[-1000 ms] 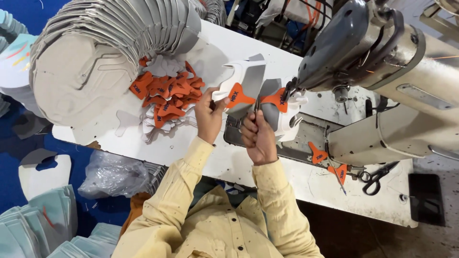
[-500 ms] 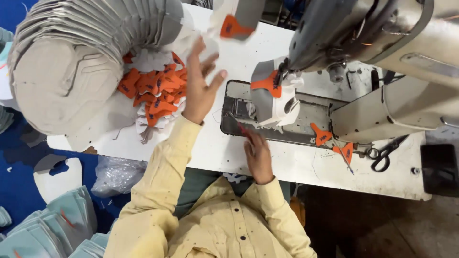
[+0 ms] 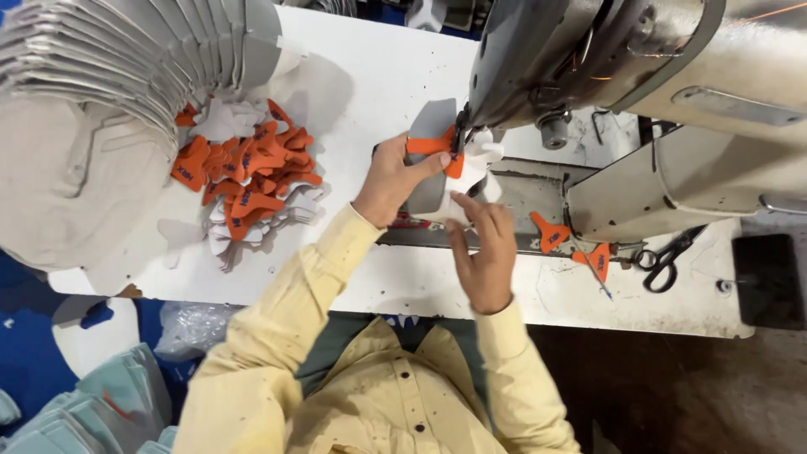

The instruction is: The person repeatedly picks up white and orange fabric pieces, aligns them, and sews them together using a sewing machine. After each stitch, the person cuts the thread and sets the finished piece aside. The process is repeated for multiple identical parts.

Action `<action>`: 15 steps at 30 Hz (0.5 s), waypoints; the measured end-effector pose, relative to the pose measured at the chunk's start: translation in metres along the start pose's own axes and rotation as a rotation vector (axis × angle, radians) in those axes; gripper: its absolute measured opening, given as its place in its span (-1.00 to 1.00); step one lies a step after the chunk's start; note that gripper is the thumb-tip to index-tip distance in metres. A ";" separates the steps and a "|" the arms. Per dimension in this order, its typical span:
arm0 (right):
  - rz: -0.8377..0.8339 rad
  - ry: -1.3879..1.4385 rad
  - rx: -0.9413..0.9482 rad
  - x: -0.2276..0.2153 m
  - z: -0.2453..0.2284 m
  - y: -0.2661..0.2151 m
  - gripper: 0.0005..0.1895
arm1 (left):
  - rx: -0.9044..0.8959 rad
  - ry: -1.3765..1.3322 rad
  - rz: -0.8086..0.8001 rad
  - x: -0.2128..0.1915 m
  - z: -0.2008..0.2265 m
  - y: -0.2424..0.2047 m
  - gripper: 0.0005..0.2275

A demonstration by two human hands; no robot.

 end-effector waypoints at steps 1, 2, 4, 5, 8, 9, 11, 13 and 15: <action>-0.009 -0.007 -0.007 0.004 -0.005 -0.007 -0.63 | 0.004 -0.008 0.010 -0.001 0.004 0.001 -0.71; 0.001 0.027 0.056 0.005 -0.004 -0.013 -0.62 | 0.007 0.044 -0.029 0.001 0.009 0.000 -0.74; 0.019 0.065 0.096 0.008 -0.006 -0.012 -0.61 | 0.036 0.101 -0.067 0.004 0.018 0.007 -0.77; 0.049 0.033 0.099 0.006 -0.008 -0.014 -0.60 | 0.048 0.058 -0.042 0.004 0.020 0.004 -0.77; 0.080 -0.019 0.106 0.002 -0.010 -0.012 -0.58 | 0.060 0.049 0.022 -0.001 0.009 -0.001 -0.78; 0.081 -0.043 0.110 0.001 -0.010 -0.011 -0.57 | 0.061 0.080 0.060 -0.005 0.003 -0.003 -0.78; 0.065 -0.045 0.123 -0.003 -0.009 -0.006 -0.57 | 0.072 0.047 0.088 0.005 0.013 -0.002 -0.79; 0.048 -0.043 0.130 -0.005 -0.008 0.000 -0.56 | 0.090 0.018 0.119 0.009 0.019 0.000 -0.79; 0.021 -0.038 0.157 -0.004 -0.005 0.005 -0.57 | 0.134 -0.030 0.166 0.010 0.019 0.002 -0.80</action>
Point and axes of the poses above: each hand's wrist, its own y-axis towards the middle knuckle, its own x-axis out of the palm, z = x × y, the point moved 8 cm from there along y, towards the middle knuckle, and after that the axes turned 14 degrees about x, right-handed, at the moved point
